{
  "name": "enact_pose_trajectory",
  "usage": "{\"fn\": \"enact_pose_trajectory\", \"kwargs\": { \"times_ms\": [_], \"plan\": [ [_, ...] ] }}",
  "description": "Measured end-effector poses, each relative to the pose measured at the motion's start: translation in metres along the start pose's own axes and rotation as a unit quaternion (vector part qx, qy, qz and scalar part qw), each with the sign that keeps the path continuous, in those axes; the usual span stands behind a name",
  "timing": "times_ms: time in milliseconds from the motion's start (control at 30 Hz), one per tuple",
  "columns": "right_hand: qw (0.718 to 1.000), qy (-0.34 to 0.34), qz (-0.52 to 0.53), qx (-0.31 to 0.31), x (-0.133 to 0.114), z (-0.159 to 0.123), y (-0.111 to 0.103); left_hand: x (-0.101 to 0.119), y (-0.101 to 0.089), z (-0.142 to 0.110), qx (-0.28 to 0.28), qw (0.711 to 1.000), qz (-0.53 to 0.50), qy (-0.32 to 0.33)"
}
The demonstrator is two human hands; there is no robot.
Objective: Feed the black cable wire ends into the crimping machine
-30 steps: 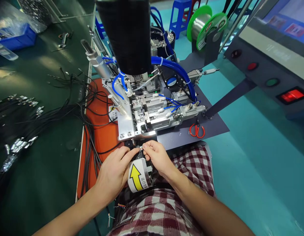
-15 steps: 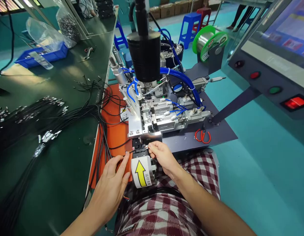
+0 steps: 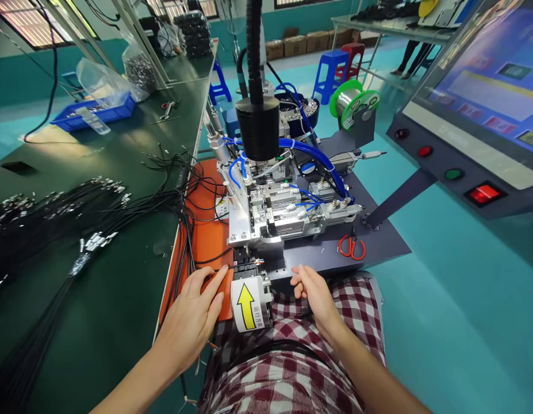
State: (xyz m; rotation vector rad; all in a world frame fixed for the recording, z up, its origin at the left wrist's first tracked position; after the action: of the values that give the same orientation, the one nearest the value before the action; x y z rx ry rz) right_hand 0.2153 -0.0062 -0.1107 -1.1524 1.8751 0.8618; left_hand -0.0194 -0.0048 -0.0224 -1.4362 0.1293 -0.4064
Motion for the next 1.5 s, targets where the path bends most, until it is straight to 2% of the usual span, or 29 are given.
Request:
{"fn": "enact_pose_trajectory", "kwargs": {
  "times_ms": [100,200,333,433,567,667,800,933,1000,1067,1133,1200,1267,1333,1400,1433,1500],
  "plan": [
    [1.0,0.014,-0.004,-0.013,0.009,-0.003,-0.005,0.0,-0.001,0.005,-0.001,1.0,0.004,0.003],
    [0.999,0.024,0.0,-0.031,0.013,-0.007,-0.001,-0.005,-0.002,0.02,0.015,1.0,0.009,0.006],
    [0.999,0.019,-0.001,-0.033,0.012,-0.012,0.0,-0.016,-0.006,0.046,-0.005,0.999,-0.037,0.016],
    [1.0,0.022,-0.001,-0.018,0.006,-0.016,-0.009,-0.026,-0.016,0.055,-0.019,0.998,-0.049,0.038],
    [1.0,0.017,-0.004,0.014,-0.005,-0.021,-0.025,-0.041,-0.03,0.052,-0.067,0.985,-0.055,0.152],
    [0.999,0.02,-0.015,0.022,-0.013,-0.024,-0.03,-0.051,-0.036,0.05,-0.081,0.966,-0.005,0.245],
    [0.999,0.007,-0.045,0.004,-0.02,-0.028,-0.027,-0.06,-0.034,0.053,-0.079,0.95,0.034,0.301],
    [0.988,-0.067,-0.138,-0.028,-0.033,-0.037,-0.014,-0.066,-0.033,0.047,-0.057,0.945,0.019,0.322],
    [0.967,-0.123,-0.218,-0.043,-0.044,-0.046,0.001,-0.068,-0.036,0.039,-0.002,0.943,-0.001,0.332],
    [0.926,-0.206,-0.305,-0.086,-0.057,-0.059,0.028,-0.07,-0.042,0.029,0.071,0.937,-0.027,0.341],
    [0.86,-0.31,-0.377,-0.151,-0.067,-0.072,0.064,-0.071,-0.048,0.021,0.123,0.931,-0.035,0.341],
    [0.779,-0.394,-0.459,-0.164,-0.072,-0.08,0.1,-0.071,-0.052,0.015,0.145,0.933,-0.017,0.33],
    [0.7,-0.429,-0.544,-0.173,-0.068,-0.082,0.131,-0.07,-0.057,0.009,0.158,0.934,-0.005,0.319],
    [0.643,-0.446,-0.593,-0.192,-0.06,-0.082,0.153,-0.068,-0.06,0.003,0.159,0.938,-0.014,0.307],
    [0.624,-0.442,-0.611,-0.202,-0.055,-0.079,0.163,-0.065,-0.062,-0.002,0.157,0.943,-0.033,0.293],
    [0.631,-0.434,-0.613,-0.196,-0.054,-0.078,0.163,-0.063,-0.063,-0.003,0.159,0.944,-0.044,0.285],
    [0.669,-0.402,-0.603,-0.168,-0.059,-0.074,0.155,-0.056,-0.064,-0.004,0.171,0.944,-0.074,0.273]
  ]
}}
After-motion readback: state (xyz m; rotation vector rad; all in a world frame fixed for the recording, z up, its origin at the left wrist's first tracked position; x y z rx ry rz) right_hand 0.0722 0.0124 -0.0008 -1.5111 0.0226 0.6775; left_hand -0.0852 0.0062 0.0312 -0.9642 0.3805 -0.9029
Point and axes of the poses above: each hand's wrist, its own z-axis towards the middle knuckle, its own y-axis out of the palm, x = y × z, the point moved 4 cm from there along z, towards the middle knuckle, and after that the axes turned 6 degrees about x, right-handed, at the moved point
